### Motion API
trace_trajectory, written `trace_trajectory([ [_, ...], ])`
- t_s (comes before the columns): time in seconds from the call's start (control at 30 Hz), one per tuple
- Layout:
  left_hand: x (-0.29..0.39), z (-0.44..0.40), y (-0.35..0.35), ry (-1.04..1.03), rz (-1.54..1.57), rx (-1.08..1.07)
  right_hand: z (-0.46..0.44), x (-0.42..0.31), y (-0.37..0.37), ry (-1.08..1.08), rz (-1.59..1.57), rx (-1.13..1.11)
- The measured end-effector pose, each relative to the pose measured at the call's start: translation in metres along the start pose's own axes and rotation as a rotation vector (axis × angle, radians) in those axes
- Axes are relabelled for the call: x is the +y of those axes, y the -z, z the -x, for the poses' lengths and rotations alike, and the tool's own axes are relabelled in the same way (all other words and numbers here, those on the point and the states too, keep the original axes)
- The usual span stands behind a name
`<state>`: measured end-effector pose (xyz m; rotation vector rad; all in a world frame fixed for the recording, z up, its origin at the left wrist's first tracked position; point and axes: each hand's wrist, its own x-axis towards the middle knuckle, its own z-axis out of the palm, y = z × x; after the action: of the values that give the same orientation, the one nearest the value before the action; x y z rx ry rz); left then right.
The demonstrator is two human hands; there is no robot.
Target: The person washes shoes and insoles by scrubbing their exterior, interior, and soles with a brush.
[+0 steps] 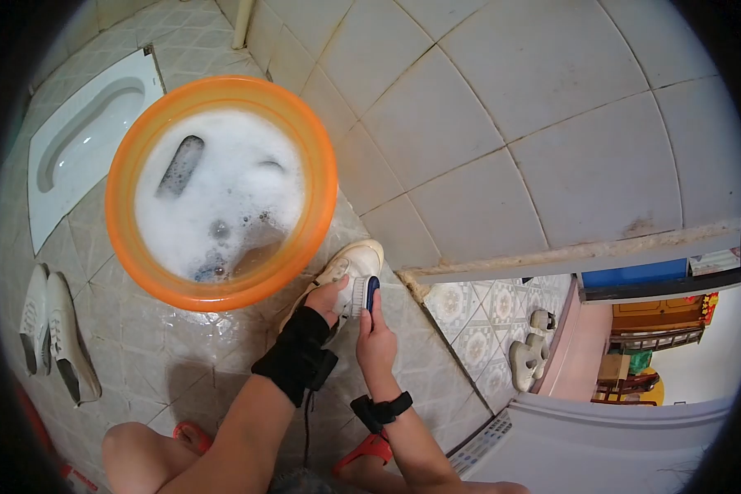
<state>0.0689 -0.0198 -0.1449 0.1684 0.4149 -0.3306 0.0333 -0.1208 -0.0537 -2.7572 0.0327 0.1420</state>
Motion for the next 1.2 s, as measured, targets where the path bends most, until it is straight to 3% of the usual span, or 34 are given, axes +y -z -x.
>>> trace_trajectory([
  [0.13, -0.004, -0.004, 0.000, 0.007, 0.004, 0.017, -0.007, 0.001, 0.008, 0.018, -0.025, 0.071],
  [0.3, -0.017, -0.025, 0.006, -0.085, -0.043, 0.248, -0.010, 0.003, 0.016, 0.127, 0.158, 0.102],
  [0.43, 0.004, 0.005, -0.043, 0.012, -0.009, 0.262, 0.000, -0.007, 0.016, 0.141, 0.296, 0.085],
  [0.5, -0.011, 0.010, -0.041, -0.071, -0.376, 0.272, -0.020, -0.023, 0.017, 0.168, 0.361, 0.079],
  [0.53, -0.021, 0.003, -0.028, 0.031, -0.703, 0.194, -0.039, -0.025, 0.013, 0.218, 0.395, 0.096],
  [0.67, -0.032, -0.002, -0.025, -0.176, -0.464, 0.291, -0.025, -0.024, 0.021, 0.256, 0.366, 0.046],
  [0.73, -0.013, -0.004, -0.015, 0.144, -0.264, 0.310, 0.017, -0.017, 0.022, 0.229, 0.298, -0.003],
  [0.9, -0.032, -0.001, -0.012, 0.072, -0.317, 0.387, -0.040, -0.021, 0.011, 0.192, 0.317, 0.051],
  [0.97, -0.024, -0.004, -0.017, 0.032, -0.283, 0.442, -0.028, -0.018, 0.015, 0.327, 0.299, 0.083],
  [1.03, 0.001, 0.015, -0.045, 0.075, -0.268, 0.402, 0.017, -0.009, 0.014, 0.250, 0.297, 0.000],
  [1.1, -0.012, 0.007, -0.021, 0.055, -0.335, 0.318, 0.005, -0.008, 0.011, 0.153, 0.307, -0.043],
  [1.13, -0.007, 0.027, -0.055, 0.041, -0.330, 0.432, -0.014, -0.012, 0.009, 0.152, 0.305, -0.050],
  [1.2, -0.022, 0.020, -0.042, 0.000, -0.383, 0.413, -0.052, -0.020, 0.009, 0.200, 0.276, 0.013],
])
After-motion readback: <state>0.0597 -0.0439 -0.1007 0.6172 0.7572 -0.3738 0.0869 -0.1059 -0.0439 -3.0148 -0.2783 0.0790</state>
